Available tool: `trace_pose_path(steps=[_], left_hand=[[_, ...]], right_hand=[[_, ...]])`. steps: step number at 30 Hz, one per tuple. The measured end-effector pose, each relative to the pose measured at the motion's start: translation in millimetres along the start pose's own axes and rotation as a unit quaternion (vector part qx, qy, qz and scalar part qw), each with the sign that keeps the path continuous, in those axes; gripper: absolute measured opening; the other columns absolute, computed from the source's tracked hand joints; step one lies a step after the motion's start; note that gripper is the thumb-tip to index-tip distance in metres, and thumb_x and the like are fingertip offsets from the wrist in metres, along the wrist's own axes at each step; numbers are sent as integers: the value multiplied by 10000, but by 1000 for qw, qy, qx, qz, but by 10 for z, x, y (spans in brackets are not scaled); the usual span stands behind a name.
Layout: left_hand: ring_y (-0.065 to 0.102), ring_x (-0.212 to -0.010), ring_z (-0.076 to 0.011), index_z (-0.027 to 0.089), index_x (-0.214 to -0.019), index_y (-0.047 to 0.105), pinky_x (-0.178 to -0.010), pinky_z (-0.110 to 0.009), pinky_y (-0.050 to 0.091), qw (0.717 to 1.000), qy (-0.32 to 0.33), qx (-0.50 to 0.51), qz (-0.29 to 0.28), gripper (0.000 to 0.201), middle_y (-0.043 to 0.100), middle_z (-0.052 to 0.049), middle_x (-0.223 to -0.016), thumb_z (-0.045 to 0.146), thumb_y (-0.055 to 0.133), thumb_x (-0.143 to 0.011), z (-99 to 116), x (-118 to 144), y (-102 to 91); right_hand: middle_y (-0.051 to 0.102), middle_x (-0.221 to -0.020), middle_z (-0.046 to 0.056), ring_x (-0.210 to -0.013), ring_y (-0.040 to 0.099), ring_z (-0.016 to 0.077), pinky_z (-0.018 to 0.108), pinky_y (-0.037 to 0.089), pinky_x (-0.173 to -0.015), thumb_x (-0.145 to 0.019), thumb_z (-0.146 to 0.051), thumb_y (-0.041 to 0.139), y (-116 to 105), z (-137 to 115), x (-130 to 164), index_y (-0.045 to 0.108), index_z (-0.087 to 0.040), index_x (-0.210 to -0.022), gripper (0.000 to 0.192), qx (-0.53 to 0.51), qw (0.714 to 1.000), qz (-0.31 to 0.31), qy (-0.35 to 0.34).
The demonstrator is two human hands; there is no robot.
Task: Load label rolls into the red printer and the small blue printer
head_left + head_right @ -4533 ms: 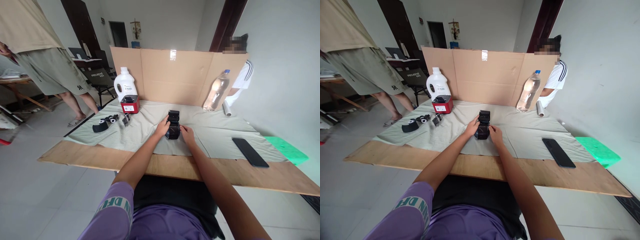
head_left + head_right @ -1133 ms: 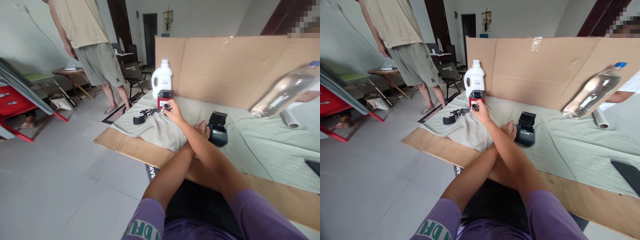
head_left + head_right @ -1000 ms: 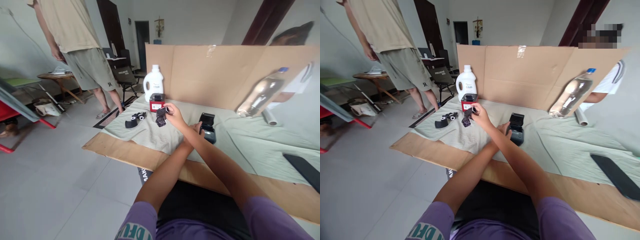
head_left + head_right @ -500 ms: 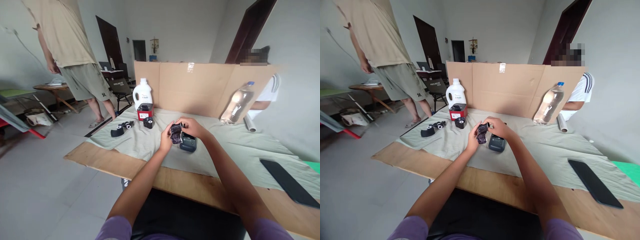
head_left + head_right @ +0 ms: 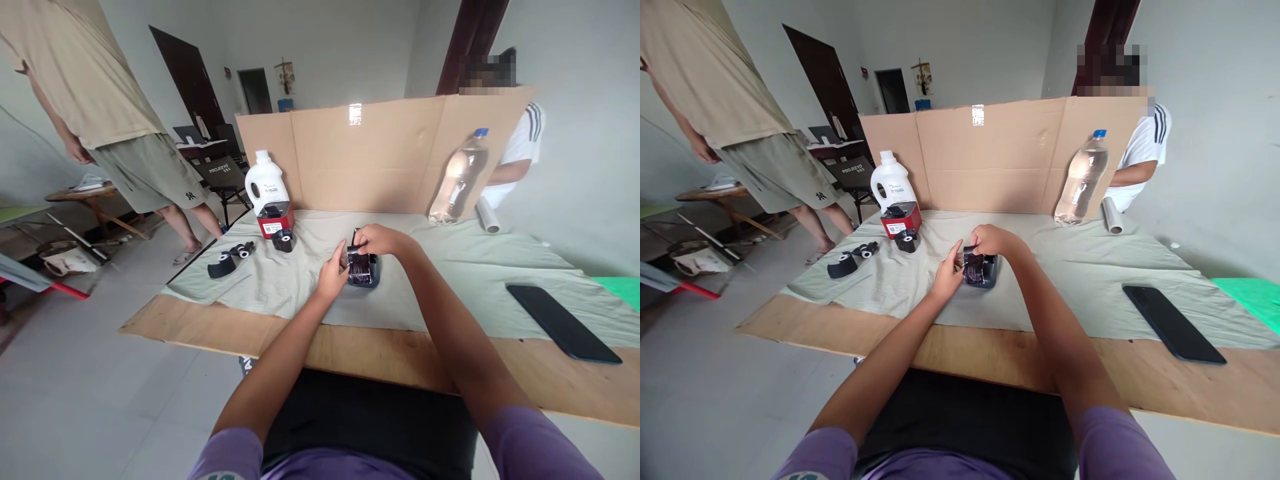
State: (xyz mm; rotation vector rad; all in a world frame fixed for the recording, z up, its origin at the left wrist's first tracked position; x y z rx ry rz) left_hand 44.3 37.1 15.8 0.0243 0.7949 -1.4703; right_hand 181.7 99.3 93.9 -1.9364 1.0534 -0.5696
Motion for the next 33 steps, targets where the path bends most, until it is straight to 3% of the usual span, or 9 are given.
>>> trace_pose_path(steps=[3,8,13,18,23,27,33], left_hand=[[611,-776,-123,234,-1461,505,-774,-246,530,999,39,-3,-7,596,648,-72,-1269,175,621,-880,96,8,4],[615,-743,-113,268,-1256,687,-800,-266,546,998,56,-25,-13,351,623,-51,-1230,370,659,-921,163,16,-25],[669,-922,-154,274,-1143,745,-896,-279,548,995,54,-65,-55,271,630,-39,-1230,397,672,-914,143,31,71],[638,-1143,-191,288,-1137,744,-988,-294,520,990,61,-104,-70,271,624,-32,-1267,415,678,-907,156,36,82],[632,-1163,-198,272,-1110,740,-1026,-309,501,986,76,-123,-85,251,646,-28,-1255,407,677,-908,208,29,61],[625,-1179,-205,264,-1133,724,-1042,-316,495,984,78,-128,-95,268,645,-29,-1275,409,664,-916,234,41,53],[631,-1165,-200,280,-1177,704,-1017,-308,511,984,72,-126,-102,292,625,-28,-1294,419,641,-928,229,55,41]], right_hand=[[776,-964,60,-898,705,225,246,501,-719,-705,-131,728,-35,177,-44,734,-187,-895,198,82,996,23,33],[775,-977,58,-926,698,217,227,488,-739,-716,-106,682,112,374,-125,751,-176,-886,197,157,985,23,62],[767,-932,75,-910,689,242,261,474,-738,-693,-116,696,271,361,-138,761,-181,-828,164,176,981,25,71],[759,-1013,66,-936,679,234,277,477,-783,-787,-256,683,114,316,-100,756,-192,-971,208,164,983,48,71],[675,-1270,128,-1211,542,326,390,448,-974,-897,-299,559,-207,349,-7,644,-170,-1282,414,187,961,182,92],[589,-1388,150,-1297,437,386,457,410,-1034,-878,-340,601,-66,443,10,503,-176,-1431,586,200,959,144,138],[406,-1502,202,-1356,361,446,534,362,-1054,-722,-452,784,146,522,43,224,-259,-1566,1032,198,951,108,210]])
Point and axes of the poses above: each hand's wrist, its own x-axis away from the middle knuckle, its own y-axis out of the palm, z = x × y, the point moved 7 cm from there along -x, towards the middle knuckle
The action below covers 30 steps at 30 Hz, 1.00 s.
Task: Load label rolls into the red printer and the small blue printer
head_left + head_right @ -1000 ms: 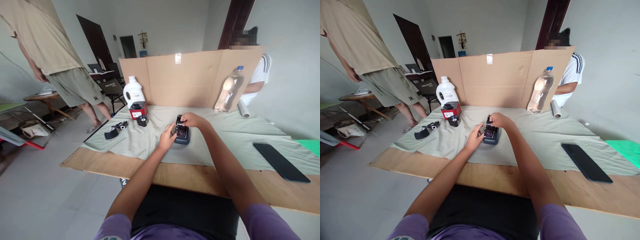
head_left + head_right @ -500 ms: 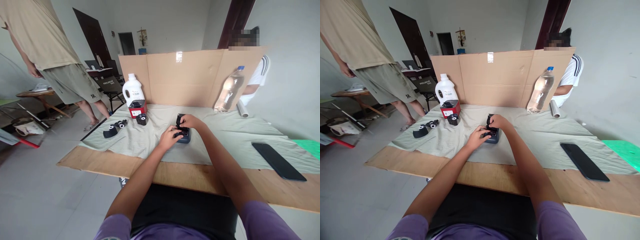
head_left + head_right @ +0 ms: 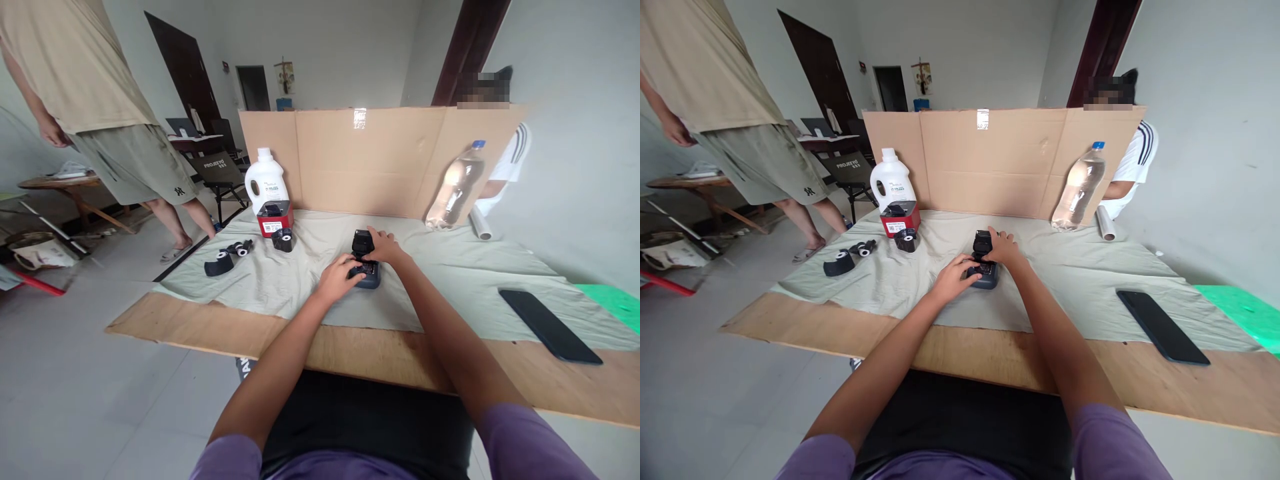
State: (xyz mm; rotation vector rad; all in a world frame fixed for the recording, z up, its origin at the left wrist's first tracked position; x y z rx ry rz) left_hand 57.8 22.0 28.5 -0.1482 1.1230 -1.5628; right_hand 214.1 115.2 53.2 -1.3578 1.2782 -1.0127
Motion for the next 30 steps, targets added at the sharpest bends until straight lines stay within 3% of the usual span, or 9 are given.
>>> trace_pose_path(steps=[7,11,14,17,21,25,30], left_hand=[[632,-1132,-199,285,-1175,708,-993,-307,517,1000,1,0,-2,284,613,-32,-1280,401,635,-926,-2,-4,8],[657,-969,-177,285,-1131,740,-860,-282,544,1000,-23,-12,-3,261,616,-36,-1134,398,628,-924,-22,2,-9],[660,-924,-173,285,-1097,762,-826,-270,532,999,-31,-19,-4,243,633,-30,-1045,386,632,-917,-27,5,-25],[667,-866,-164,291,-1078,774,-781,-256,519,999,-23,-20,-8,231,677,-20,-1012,372,633,-913,-1,9,-41],[666,-789,-151,296,-1056,780,-744,-243,495,999,-36,-21,18,237,735,4,-895,341,574,-947,17,15,-117],[672,-766,-158,288,-1034,779,-716,-246,489,991,-106,-23,72,233,756,2,-867,326,567,-944,-91,18,-215],[693,-813,-199,302,-1112,752,-742,-286,519,980,-187,-17,68,265,761,-5,-888,276,602,-896,-298,5,-159]], right_hand=[[478,-1412,179,-1314,419,426,519,399,-1024,-714,-432,786,-64,-31,56,348,-266,-1482,900,-4,1000,6,14],[570,-1335,128,-1255,489,375,471,426,-1005,-818,-467,682,-199,-16,87,488,-278,-1390,633,-26,999,-24,-28],[561,-1372,86,-1301,452,370,472,406,-1038,-859,-495,626,-268,-2,132,637,-308,-1260,443,-17,995,-71,-73],[506,-1456,93,-1369,384,396,503,395,-1061,-851,-505,641,-271,22,162,640,-321,-1307,492,-10,992,-102,-77],[453,-1522,133,-1422,352,404,532,393,-1082,-852,-490,655,-213,90,122,465,-298,-1497,700,-26,994,-101,-39],[539,-1466,135,-1342,503,346,474,449,-1069,-836,-452,689,-92,143,62,534,-257,-1444,657,-72,989,-128,-35],[588,-1413,151,-1148,645,302,418,598,-811,-846,-496,685,88,206,69,552,-274,-1415,625,-139,969,-203,25]])
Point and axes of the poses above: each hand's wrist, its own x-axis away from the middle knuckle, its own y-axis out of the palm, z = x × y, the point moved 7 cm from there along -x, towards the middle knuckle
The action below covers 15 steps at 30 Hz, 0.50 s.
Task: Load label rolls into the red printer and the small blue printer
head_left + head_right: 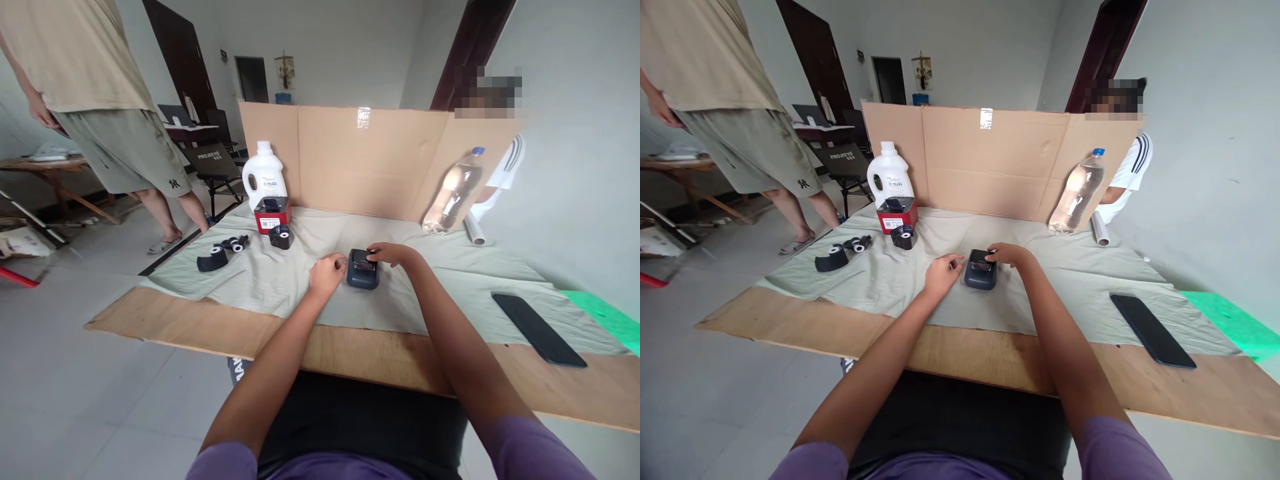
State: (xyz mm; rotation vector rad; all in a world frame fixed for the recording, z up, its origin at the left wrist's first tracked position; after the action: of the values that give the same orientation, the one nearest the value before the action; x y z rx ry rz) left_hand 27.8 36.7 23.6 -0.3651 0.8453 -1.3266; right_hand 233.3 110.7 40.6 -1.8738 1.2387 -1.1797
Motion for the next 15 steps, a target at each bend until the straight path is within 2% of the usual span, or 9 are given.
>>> trace_pose_path(steps=[3,5,7,10,13,15], left_hand=[[701,-874,-204,296,-1212,714,-791,-297,535,1000,3,10,-28,385,764,-19,-1033,199,582,-864,-39,-27,93],[703,-923,-207,272,-1310,662,-826,-297,540,997,35,20,-60,497,745,-40,-1142,160,576,-834,-13,-22,153],[698,-999,-236,238,-1438,554,-868,-313,542,991,82,16,-107,660,727,-70,-1196,182,637,-786,37,16,212],[659,-1136,-320,198,-1548,391,-948,-387,527,980,128,-15,-149,936,712,-118,-1228,337,778,-707,98,111,266],[630,-1200,-347,166,-1556,356,-977,-412,515,984,117,-17,-134,1010,691,-157,-1270,459,809,-702,168,158,313],[626,-1211,-341,160,-1534,382,-982,-400,514,986,118,-13,-115,985,666,-170,-1318,444,827,-701,307,123,385]], right_hand=[[605,-1385,148,-1083,665,277,416,609,-772,-845,-495,698,58,19,11,525,-287,-1424,639,-56,998,-15,33],[638,-1330,146,-995,683,256,420,610,-755,-831,-454,722,87,32,42,529,-271,-1412,640,-97,994,-5,44],[691,-1218,154,-892,691,242,413,606,-720,-783,-416,770,117,67,104,560,-220,-1368,652,-180,982,40,48],[733,-1046,153,-817,693,230,363,590,-683,-752,-476,774,246,162,259,603,-149,-1270,636,-311,939,141,32],[735,-1076,128,-915,701,221,313,575,-741,-825,-632,602,462,249,399,654,-156,-1147,577,-356,913,200,-10],[743,-1088,106,-989,692,233,316,562,-807,-817,-694,534,472,332,465,688,-172,-1063,596,-377,888,256,-53]])
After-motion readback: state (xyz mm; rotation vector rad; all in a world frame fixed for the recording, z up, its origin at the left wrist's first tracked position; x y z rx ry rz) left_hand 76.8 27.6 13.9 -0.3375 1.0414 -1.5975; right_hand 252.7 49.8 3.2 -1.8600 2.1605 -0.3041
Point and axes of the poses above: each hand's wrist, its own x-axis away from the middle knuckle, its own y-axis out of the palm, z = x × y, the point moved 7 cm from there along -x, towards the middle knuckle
